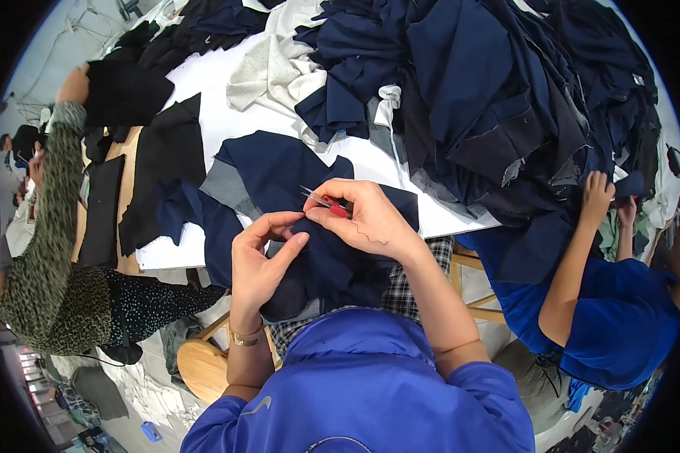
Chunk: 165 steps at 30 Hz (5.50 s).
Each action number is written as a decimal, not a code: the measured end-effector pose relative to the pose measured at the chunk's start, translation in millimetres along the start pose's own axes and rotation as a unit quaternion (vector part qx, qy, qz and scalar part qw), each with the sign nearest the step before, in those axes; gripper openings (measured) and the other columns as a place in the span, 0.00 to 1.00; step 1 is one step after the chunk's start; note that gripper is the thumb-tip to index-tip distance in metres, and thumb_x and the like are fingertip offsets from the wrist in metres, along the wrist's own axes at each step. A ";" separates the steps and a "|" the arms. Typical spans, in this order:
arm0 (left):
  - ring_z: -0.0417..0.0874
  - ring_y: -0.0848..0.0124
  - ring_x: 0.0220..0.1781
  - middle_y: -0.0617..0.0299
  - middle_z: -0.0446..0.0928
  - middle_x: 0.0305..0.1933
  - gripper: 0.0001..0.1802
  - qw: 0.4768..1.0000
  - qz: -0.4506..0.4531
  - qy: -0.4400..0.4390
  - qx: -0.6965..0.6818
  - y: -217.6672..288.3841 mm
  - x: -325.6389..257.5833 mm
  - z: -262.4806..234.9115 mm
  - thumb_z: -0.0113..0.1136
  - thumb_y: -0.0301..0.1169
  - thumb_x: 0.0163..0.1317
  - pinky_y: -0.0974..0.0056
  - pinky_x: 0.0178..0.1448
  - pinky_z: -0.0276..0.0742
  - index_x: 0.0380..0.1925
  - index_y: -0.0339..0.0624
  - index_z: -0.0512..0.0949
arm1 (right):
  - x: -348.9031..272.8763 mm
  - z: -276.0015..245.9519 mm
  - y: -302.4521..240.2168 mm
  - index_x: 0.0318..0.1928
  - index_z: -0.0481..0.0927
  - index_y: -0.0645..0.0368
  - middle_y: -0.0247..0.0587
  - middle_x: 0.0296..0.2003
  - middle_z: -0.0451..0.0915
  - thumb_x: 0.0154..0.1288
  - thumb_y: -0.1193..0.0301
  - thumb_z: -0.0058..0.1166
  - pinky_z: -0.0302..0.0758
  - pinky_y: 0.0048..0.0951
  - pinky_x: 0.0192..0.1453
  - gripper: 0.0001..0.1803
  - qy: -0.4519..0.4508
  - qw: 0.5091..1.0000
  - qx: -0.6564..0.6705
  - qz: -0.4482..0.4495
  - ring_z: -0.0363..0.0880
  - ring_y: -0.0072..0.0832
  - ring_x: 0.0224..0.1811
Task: Trimming excess threads from dark blue fabric pieces using small scissors in a garment factory.
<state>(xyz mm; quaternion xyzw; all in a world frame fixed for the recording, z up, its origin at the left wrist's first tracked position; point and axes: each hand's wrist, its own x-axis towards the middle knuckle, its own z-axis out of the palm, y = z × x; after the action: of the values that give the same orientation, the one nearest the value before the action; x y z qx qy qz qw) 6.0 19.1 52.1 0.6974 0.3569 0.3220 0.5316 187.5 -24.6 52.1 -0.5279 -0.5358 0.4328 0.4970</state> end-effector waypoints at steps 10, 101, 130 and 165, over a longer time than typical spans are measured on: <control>0.76 0.74 0.25 0.62 0.76 0.24 0.09 0.962 0.177 0.104 0.182 0.4 -9.9 25.7 0.68 0.18 0.44 0.72 0.31 0.72 0.26 0.38 0.79 | 6.1 -7.5 29.5 0.34 0.78 0.63 0.28 0.27 0.74 0.57 0.81 0.55 0.63 0.16 0.29 0.04 0.031 0.996 -0.009 -0.078 0.66 0.13 0.25; 0.75 0.81 0.36 0.66 0.80 0.31 0.11 0.996 -0.045 0.009 -0.070 -10.8 21.2 19.1 0.54 0.29 0.63 0.74 0.43 0.69 0.36 0.31 0.79 | -5.9 -1.7 5.6 0.31 0.78 0.63 0.24 0.20 0.72 0.58 0.71 0.59 0.61 0.15 0.26 0.07 0.126 0.991 0.015 0.035 0.64 0.10 0.22; 0.76 0.80 0.38 0.63 0.81 0.36 0.09 0.903 -0.161 -0.020 -0.397 -25.9 15.8 17.6 0.55 0.28 0.63 0.75 0.46 0.68 0.37 0.35 0.80 | -27.8 12.4 -3.0 0.62 0.64 0.55 0.31 0.17 0.71 0.72 0.66 0.38 0.58 0.14 0.14 0.20 0.018 0.983 0.144 0.115 0.62 0.11 0.10; 0.80 0.77 0.39 0.59 0.81 0.38 0.09 0.911 -0.129 -0.036 -0.389 -22.2 9.7 19.1 0.51 0.25 0.64 0.73 0.46 0.73 0.37 0.34 0.80 | -25.7 21.2 -8.2 0.62 0.61 0.55 0.33 0.18 0.73 0.72 0.68 0.39 0.57 0.15 0.12 0.20 0.022 0.976 0.172 0.131 0.62 0.13 0.09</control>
<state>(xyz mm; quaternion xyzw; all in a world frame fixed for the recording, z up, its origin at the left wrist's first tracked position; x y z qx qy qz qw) 23.6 21.4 26.9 0.3943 0.2710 0.3391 0.8100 164.1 -49.4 55.5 -0.5093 -0.3686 0.5678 0.5313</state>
